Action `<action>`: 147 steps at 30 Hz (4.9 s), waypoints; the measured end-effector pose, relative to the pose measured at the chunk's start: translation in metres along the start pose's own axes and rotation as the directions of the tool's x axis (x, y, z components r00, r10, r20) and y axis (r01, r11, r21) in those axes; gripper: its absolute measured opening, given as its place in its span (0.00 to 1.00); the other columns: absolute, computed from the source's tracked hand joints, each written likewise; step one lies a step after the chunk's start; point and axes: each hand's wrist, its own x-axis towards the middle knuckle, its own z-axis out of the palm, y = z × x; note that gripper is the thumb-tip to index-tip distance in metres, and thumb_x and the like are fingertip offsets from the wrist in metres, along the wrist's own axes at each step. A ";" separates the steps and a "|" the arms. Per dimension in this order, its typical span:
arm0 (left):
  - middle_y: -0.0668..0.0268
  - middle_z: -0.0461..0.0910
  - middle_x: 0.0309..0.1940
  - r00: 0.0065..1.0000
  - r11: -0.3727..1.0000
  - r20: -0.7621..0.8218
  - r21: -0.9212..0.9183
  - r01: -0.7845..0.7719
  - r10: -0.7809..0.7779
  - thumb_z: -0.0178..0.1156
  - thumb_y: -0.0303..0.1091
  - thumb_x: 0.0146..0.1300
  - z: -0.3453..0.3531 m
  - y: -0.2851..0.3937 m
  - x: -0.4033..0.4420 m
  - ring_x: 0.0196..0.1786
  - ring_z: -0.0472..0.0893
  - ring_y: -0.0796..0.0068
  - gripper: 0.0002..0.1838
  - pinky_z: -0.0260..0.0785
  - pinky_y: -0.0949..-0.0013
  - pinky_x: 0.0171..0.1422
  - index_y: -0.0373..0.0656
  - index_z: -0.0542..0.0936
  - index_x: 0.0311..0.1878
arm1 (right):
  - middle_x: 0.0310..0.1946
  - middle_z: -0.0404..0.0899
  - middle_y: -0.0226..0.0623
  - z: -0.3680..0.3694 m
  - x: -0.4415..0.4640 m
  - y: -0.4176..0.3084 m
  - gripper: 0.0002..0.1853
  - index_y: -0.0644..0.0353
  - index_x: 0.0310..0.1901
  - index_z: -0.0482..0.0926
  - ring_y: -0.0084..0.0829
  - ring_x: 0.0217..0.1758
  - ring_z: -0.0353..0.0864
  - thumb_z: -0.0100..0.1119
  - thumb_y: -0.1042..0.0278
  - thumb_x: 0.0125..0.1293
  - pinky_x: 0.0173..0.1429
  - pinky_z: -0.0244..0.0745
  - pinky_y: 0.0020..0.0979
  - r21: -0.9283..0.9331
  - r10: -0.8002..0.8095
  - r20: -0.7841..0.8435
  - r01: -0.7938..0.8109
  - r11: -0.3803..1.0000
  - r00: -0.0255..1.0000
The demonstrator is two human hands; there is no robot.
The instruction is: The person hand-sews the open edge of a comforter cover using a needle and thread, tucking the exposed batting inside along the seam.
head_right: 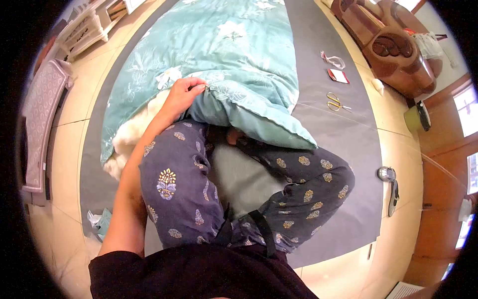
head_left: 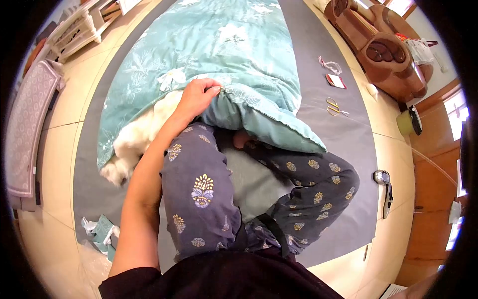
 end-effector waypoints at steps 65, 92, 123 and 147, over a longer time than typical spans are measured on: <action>0.55 0.80 0.31 0.972 0.893 -0.230 0.446 0.060 0.049 0.56 0.27 0.54 -0.149 -0.162 -0.106 0.37 0.81 0.60 0.09 0.72 0.61 0.43 0.39 0.81 0.37 | 0.20 0.61 0.35 0.184 0.176 0.178 0.19 0.51 0.47 0.86 0.31 0.22 0.66 0.69 0.79 0.52 0.28 0.62 0.29 0.065 -0.554 0.319 0.565 0.822 0.769; 0.63 0.80 0.35 0.950 0.921 -0.002 0.248 -0.302 0.312 0.73 0.31 0.45 -0.055 -0.011 -0.051 0.34 0.79 0.64 0.17 0.72 0.66 0.38 0.41 0.80 0.39 | 0.21 0.71 0.32 0.194 0.201 0.193 0.12 0.58 0.43 0.87 0.22 0.24 0.65 0.68 0.77 0.55 0.29 0.60 0.26 0.338 -0.323 0.393 0.192 0.921 0.861; 0.61 0.83 0.35 0.997 0.989 -0.064 0.139 0.056 -0.048 0.61 0.18 0.57 -0.090 -0.001 -0.076 0.38 0.82 0.70 0.09 0.72 0.71 0.42 0.36 0.83 0.42 | 0.19 0.66 0.34 0.179 0.171 0.181 0.18 0.53 0.45 0.86 0.29 0.23 0.68 0.69 0.80 0.51 0.28 0.62 0.27 0.231 -0.451 0.396 0.388 0.892 0.800; 0.65 0.76 0.28 0.988 0.929 0.024 0.339 -0.152 0.152 0.68 0.24 0.51 -0.096 -0.002 -0.053 0.31 0.77 0.69 0.10 0.68 0.68 0.36 0.42 0.85 0.39 | 0.18 0.59 0.33 0.170 0.134 0.178 0.21 0.49 0.47 0.86 0.31 0.19 0.62 0.73 0.75 0.49 0.23 0.56 0.33 0.195 -0.553 0.319 0.517 0.833 0.770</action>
